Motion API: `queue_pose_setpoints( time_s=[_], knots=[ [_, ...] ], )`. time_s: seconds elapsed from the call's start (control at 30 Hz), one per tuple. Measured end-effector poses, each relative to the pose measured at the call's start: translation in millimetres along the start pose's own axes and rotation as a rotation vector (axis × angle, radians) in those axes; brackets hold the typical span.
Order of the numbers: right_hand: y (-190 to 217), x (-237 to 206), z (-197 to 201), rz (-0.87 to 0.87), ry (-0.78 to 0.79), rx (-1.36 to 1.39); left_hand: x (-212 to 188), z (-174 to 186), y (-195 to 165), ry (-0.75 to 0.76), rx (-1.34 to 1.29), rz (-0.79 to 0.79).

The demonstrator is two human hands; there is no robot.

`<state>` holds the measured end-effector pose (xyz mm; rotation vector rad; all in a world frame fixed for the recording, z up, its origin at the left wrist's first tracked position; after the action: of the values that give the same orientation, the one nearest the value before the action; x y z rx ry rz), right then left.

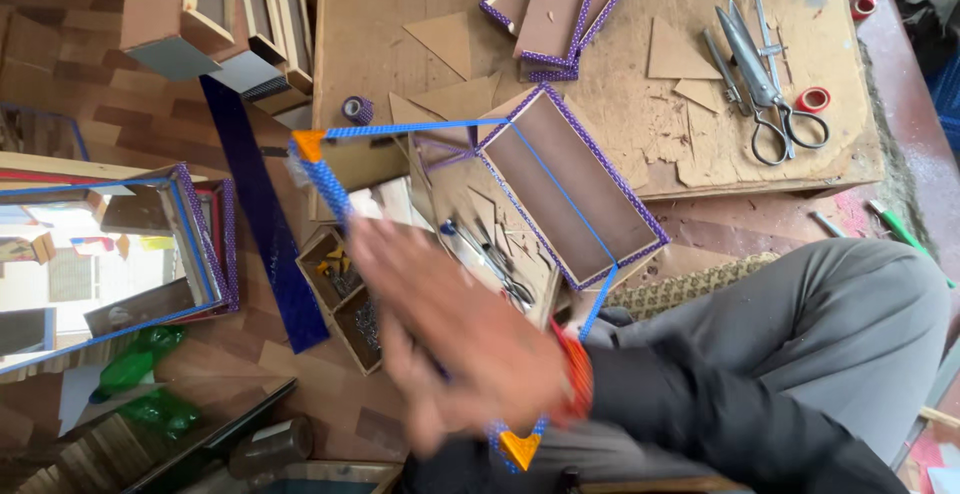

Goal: The person assembles a rectangular frame by hammering small triangular cardboard pieces into the corners of a frame with a mirror. They repeatedly pick up triangles, position them, and tap them with a hammer to secure the corners.

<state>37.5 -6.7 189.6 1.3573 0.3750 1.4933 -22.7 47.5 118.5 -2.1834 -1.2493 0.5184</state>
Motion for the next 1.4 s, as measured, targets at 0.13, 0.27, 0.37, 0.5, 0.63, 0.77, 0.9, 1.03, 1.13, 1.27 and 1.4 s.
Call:
queue_pose_setpoints(
  time_s=[0.13,0.27,0.37,0.5,0.63,0.77,0.9,1.03,1.13,1.27,1.4],
  knots=[
    [-89.5,65.1,36.1,-0.170,-0.274,0.054,-4.0,13.0,-11.0,-0.073,0.108,-0.115],
    [-231.5,-37.4,31.7,-0.606,-0.062,-0.060,-2.9,26.2,-36.3,-0.069,0.476,-0.296],
    [-225.4,-119.6,19.7,-0.635,-0.062,-0.180,-4.9,25.3,-30.4,-0.069,0.253,-0.242],
    [-78.8,-135.3,-7.3,-0.460,-0.168,0.023,-19.9,-4.3,-35.2,-0.046,0.479,-0.393],
    [5.3,-116.1,-18.9,-0.195,0.014,0.028,-31.9,-10.5,-24.4,-0.042,0.582,-0.346],
    [-148.2,-123.2,16.5,-0.519,-0.196,-0.080,-37.3,-3.4,-31.8,0.008,0.641,-0.418],
    [-211.9,-136.0,10.9,-0.896,-0.066,-0.222,-33.7,-26.5,-47.1,0.037,0.528,-0.427],
    [-55.1,-91.9,-4.7,-0.409,-0.207,0.015,-35.2,-59.1,-59.2,-0.034,0.590,-0.443],
    [25.1,-47.5,-23.6,-0.071,0.131,-0.056,-67.0,-92.5,-53.9,0.257,-0.005,-0.697],
    [-48.1,30.8,-18.3,-0.042,-0.037,-0.038,-42.3,-44.8,-38.9,-0.023,0.562,-0.373],
    [-195.5,19.1,-6.0,-0.587,-0.019,-0.077,-45.8,9.1,-42.4,-0.088,0.667,-0.483]
  ],
)
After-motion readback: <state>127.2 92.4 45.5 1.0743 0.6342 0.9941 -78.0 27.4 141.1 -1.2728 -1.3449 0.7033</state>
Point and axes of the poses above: each hand's wrist, its own x-axis towards the middle knuckle, its own z-axis out of the back of the hand, y = z × x, the point moved 9 cm from there along x, towards the middle knuckle, and after that the axes turned 4 degrees about -z, right-handed, at the moved point
